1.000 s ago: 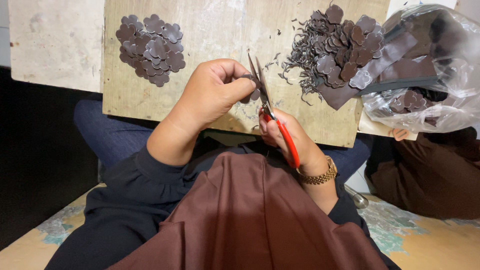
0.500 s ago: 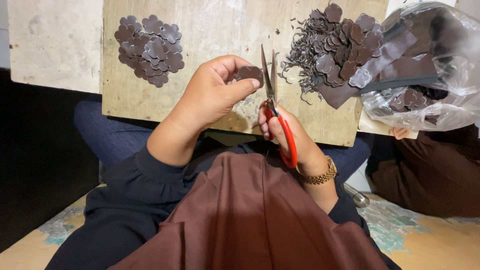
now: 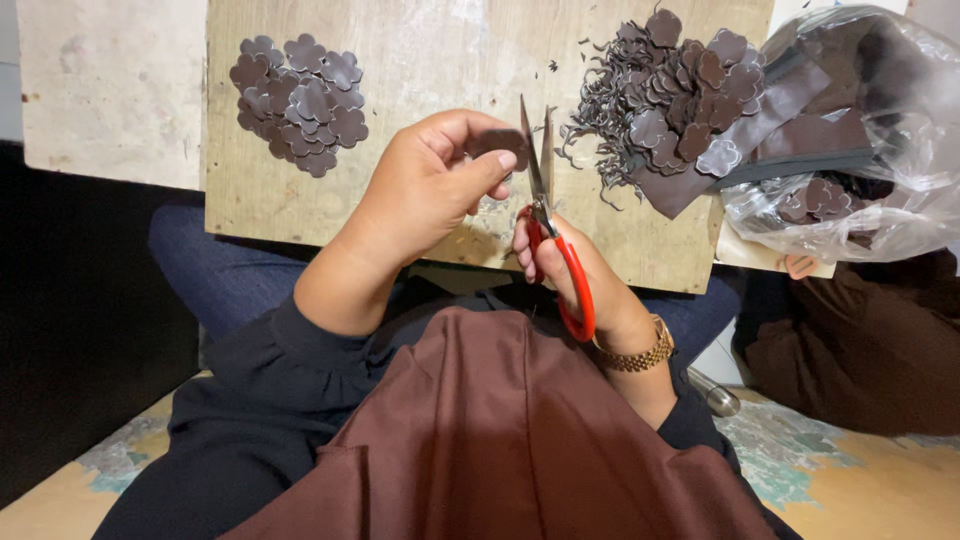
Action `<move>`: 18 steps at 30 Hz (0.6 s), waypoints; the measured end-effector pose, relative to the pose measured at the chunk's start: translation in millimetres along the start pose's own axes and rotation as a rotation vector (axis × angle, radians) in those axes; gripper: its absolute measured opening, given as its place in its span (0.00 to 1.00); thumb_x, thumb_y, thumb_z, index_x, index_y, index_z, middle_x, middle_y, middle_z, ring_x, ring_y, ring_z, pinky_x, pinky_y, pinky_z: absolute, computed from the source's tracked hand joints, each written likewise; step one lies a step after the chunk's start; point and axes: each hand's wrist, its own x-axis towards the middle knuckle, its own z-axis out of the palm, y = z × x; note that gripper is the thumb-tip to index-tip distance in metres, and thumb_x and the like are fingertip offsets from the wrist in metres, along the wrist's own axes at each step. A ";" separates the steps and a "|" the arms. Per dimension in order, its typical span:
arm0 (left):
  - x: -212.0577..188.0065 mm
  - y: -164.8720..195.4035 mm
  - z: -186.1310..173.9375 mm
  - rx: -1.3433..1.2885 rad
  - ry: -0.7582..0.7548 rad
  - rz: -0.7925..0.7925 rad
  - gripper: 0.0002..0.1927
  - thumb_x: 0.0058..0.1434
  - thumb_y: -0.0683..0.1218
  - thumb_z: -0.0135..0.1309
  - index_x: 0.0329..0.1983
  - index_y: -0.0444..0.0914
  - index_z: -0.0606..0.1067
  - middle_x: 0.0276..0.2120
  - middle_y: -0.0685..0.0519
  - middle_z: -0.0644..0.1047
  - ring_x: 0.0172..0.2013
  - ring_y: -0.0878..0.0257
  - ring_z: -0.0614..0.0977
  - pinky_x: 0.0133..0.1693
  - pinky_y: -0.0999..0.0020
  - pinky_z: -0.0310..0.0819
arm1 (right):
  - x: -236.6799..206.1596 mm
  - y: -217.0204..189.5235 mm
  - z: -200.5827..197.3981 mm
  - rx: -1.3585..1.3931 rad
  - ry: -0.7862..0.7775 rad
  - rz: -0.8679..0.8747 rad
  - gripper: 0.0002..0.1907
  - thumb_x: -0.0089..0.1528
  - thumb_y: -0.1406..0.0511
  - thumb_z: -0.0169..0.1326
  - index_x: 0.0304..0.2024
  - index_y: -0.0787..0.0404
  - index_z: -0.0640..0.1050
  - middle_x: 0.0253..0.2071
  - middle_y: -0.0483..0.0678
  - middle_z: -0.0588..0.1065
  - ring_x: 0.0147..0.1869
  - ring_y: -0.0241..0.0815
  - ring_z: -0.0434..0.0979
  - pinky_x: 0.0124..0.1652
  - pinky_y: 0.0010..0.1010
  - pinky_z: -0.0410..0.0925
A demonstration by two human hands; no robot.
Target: The person trims the edges of small dark brown leather pieces into flower-like shapes using red-handled scissors. They hold each piece in the left hand and carefully cut along the edges, placing finished pieces into a pile on the wooden board.
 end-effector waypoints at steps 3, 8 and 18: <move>-0.2 -0.2 -0.7 -0.034 -0.010 0.034 0.16 0.65 0.38 0.59 0.55 0.33 0.74 0.36 0.56 0.79 0.33 0.72 0.80 0.35 0.79 0.75 | 0.6 0.1 0.3 -0.019 -0.018 0.002 0.33 0.69 0.39 0.45 0.49 0.62 0.69 0.41 0.42 0.67 0.41 0.33 0.65 0.43 0.24 0.64; -0.2 -0.3 -0.1 -0.044 -0.002 0.024 0.21 0.62 0.37 0.59 0.58 0.29 0.69 0.36 0.53 0.81 0.31 0.73 0.80 0.35 0.78 0.76 | -0.2 -0.4 1.2 -0.002 -0.038 0.013 0.33 0.69 0.40 0.45 0.51 0.63 0.69 0.41 0.43 0.67 0.41 0.33 0.65 0.44 0.25 0.65; -5.5 7.6 3.7 0.074 0.036 0.034 0.23 0.62 0.36 0.60 0.58 0.30 0.68 0.32 0.54 0.80 0.30 0.74 0.79 0.32 0.80 0.72 | -1.3 -2.1 -0.6 -0.053 -0.071 -0.008 0.34 0.70 0.39 0.42 0.53 0.64 0.69 0.43 0.43 0.67 0.42 0.33 0.65 0.45 0.24 0.65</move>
